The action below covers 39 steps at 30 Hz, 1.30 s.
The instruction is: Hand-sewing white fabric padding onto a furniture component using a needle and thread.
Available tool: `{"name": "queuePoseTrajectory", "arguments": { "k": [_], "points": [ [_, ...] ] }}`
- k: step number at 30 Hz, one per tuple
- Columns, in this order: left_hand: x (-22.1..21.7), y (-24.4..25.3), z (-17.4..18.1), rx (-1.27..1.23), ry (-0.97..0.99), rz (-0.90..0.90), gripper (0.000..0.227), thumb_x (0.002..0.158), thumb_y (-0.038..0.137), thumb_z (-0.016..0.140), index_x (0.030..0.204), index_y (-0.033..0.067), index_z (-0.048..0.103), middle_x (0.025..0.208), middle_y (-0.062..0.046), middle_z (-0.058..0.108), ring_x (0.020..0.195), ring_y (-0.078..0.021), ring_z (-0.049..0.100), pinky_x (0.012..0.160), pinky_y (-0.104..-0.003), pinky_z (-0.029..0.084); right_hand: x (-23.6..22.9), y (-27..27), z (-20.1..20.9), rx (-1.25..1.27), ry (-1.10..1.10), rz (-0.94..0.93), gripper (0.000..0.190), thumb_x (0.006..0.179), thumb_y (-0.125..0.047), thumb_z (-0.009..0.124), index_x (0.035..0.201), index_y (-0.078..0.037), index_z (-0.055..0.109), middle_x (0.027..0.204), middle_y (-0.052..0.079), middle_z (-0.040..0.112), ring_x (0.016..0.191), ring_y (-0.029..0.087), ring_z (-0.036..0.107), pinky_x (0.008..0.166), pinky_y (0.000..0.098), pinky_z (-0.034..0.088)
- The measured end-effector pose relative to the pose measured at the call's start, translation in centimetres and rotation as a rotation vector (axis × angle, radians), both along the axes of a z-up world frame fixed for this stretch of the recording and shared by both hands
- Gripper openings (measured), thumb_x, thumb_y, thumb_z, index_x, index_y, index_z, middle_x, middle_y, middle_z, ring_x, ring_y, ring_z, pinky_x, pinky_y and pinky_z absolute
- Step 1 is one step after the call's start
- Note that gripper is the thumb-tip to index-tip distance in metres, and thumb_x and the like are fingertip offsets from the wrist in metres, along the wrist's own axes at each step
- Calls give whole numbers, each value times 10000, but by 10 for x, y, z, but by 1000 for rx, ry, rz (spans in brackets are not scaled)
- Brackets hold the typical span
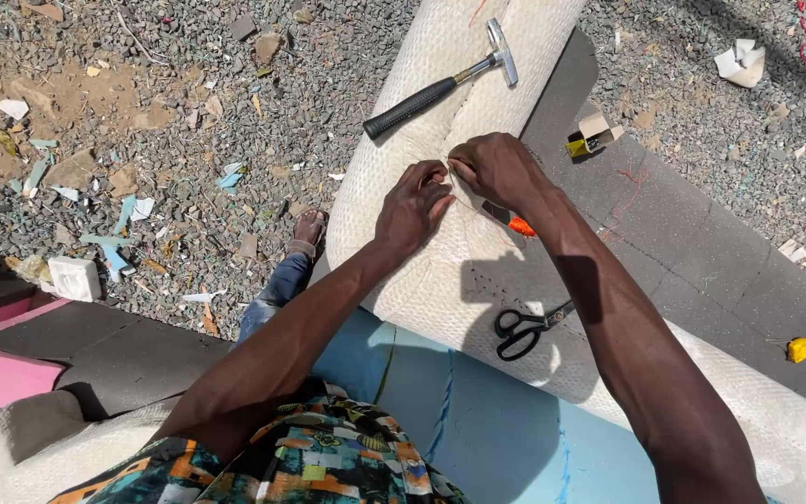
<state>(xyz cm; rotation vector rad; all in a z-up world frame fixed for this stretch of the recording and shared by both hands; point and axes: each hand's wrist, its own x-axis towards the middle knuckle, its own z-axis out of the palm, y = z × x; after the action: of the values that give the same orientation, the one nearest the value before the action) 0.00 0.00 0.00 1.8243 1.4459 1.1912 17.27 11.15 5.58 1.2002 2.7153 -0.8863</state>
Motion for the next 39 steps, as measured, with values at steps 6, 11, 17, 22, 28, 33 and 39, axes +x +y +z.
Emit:
{"name": "queuePoseTrajectory", "arguments": {
  "k": [6,11,17,22,28,33,39],
  "points": [
    [5,-3,-24,-3,2,6,143,948,187,752,925,46,759,1119,-52,642,1038,-221,697,884,-353,610,5,-18,14,118,55,-48,235,1068,-219,560,1028,-108,762,727,163,664,643,353,668,573,427,518],
    [1,-1,-9,15,9,4,148,953,187,750,922,44,761,1111,-51,640,1030,-222,698,872,-351,610,8,-21,7,130,90,-100,236,1073,-218,574,1113,-123,787,744,154,688,643,333,677,584,400,523],
    [0,1,-8,26,21,8,141,946,181,761,923,41,762,1112,-60,643,1023,-233,699,862,-359,615,10,-19,6,104,110,-122,243,1070,-232,577,1120,-131,792,744,154,689,636,334,669,568,405,513],
    [3,2,-17,36,12,2,157,939,195,772,927,38,760,1118,-63,646,1024,-238,700,853,-367,617,14,-25,-7,109,108,-114,235,1069,-263,581,1107,-156,787,742,153,679,650,350,668,569,427,514],
    [3,1,-15,20,2,-13,178,937,213,772,923,36,756,1118,-64,641,1031,-235,695,857,-364,616,14,-26,-8,110,135,-128,235,1073,-245,579,1050,-144,790,694,135,643,608,328,644,551,396,493],
    [5,2,-14,33,22,4,182,942,214,766,922,33,754,1115,-66,640,1027,-238,694,854,-371,613,9,-17,-10,95,88,-75,265,1029,-251,594,824,-115,693,640,128,609,568,341,605,527,428,456],
    [0,1,-5,-7,46,-9,191,947,255,747,919,67,748,1110,-48,615,1046,-255,677,851,-391,610,-20,15,-44,5,-248,-19,339,907,-336,651,717,-64,722,646,233,624,632,386,676,588,489,538]
  ]
}}
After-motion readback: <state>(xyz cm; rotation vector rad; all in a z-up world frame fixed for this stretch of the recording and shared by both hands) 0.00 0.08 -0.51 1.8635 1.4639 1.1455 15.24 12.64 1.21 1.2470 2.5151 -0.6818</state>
